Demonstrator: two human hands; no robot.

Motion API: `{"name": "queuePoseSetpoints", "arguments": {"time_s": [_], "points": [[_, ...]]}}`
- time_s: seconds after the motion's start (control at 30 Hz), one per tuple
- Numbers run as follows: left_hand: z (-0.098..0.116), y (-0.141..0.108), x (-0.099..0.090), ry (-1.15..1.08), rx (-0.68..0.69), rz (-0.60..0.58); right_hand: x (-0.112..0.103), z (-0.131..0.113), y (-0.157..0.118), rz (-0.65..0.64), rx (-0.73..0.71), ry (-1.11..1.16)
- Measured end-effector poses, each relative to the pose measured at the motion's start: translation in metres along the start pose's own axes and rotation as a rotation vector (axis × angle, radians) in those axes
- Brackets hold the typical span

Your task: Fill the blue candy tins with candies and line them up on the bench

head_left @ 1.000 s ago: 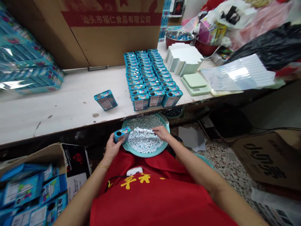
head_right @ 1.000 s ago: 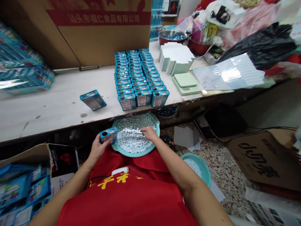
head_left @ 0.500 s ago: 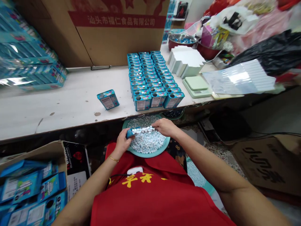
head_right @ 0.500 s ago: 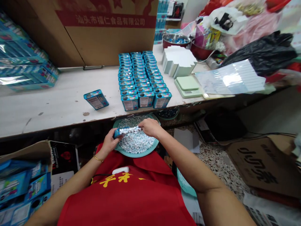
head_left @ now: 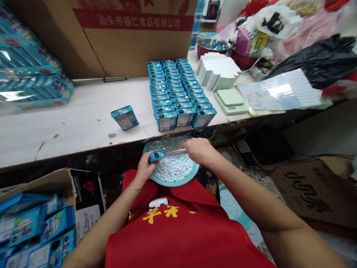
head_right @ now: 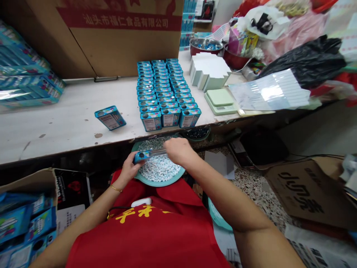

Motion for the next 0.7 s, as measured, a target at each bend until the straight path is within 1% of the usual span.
{"name": "queuePoseSetpoints", "arguments": {"time_s": [0.03,0.1,0.13,0.17,0.2,0.27,0.3,0.37,0.43,0.47,0.53,0.63,0.7], "points": [[-0.004,0.000,-0.003,-0.034,-0.058,0.006,0.012,0.015,-0.006,-0.020,0.041,-0.010],[-0.010,0.000,-0.009,-0.122,-0.178,-0.007,0.045,0.038,-0.018,-0.075,0.141,-0.003],[-0.012,0.001,-0.010,-0.164,-0.230,-0.020,0.065,0.043,-0.022,-0.099,0.180,0.034],[-0.014,0.001,-0.009,-0.200,-0.277,-0.029,0.086,0.043,-0.024,-0.118,0.225,0.088],[-0.015,0.002,-0.008,-0.232,-0.322,-0.031,0.106,0.037,-0.024,-0.118,0.264,0.156],[-0.015,0.003,-0.002,-0.294,-0.417,-0.038,0.140,0.015,-0.017,-0.104,0.302,0.227],[-0.014,0.004,0.003,-0.326,-0.463,-0.052,0.154,0.002,-0.011,-0.086,0.319,0.254],[-0.010,0.004,0.010,-0.389,-0.540,-0.092,0.172,-0.020,0.002,-0.049,0.351,0.301],[-0.007,0.003,0.011,-0.429,-0.569,-0.090,0.182,-0.030,0.011,-0.014,0.374,0.358],[-0.006,0.003,0.009,-0.444,-0.565,-0.065,0.184,-0.029,0.013,0.000,0.379,0.388],[-0.007,0.003,-0.001,-0.470,-0.532,0.012,0.184,-0.018,0.013,0.022,0.379,0.435],[-0.010,0.004,-0.021,-0.424,-0.424,0.106,0.172,0.008,0.005,0.069,0.363,0.527],[-0.011,0.005,-0.030,-0.318,-0.340,0.122,0.155,0.022,0.000,0.119,0.337,0.624]]}}
Point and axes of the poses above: each hand's wrist, its own y-axis towards the middle knuckle, its own x-axis out of the palm, z = x × y, the point moved 2 cm from there along y, towards the middle knuckle, and after that the axes turned 15 degrees about z, right-handed, at the moved point
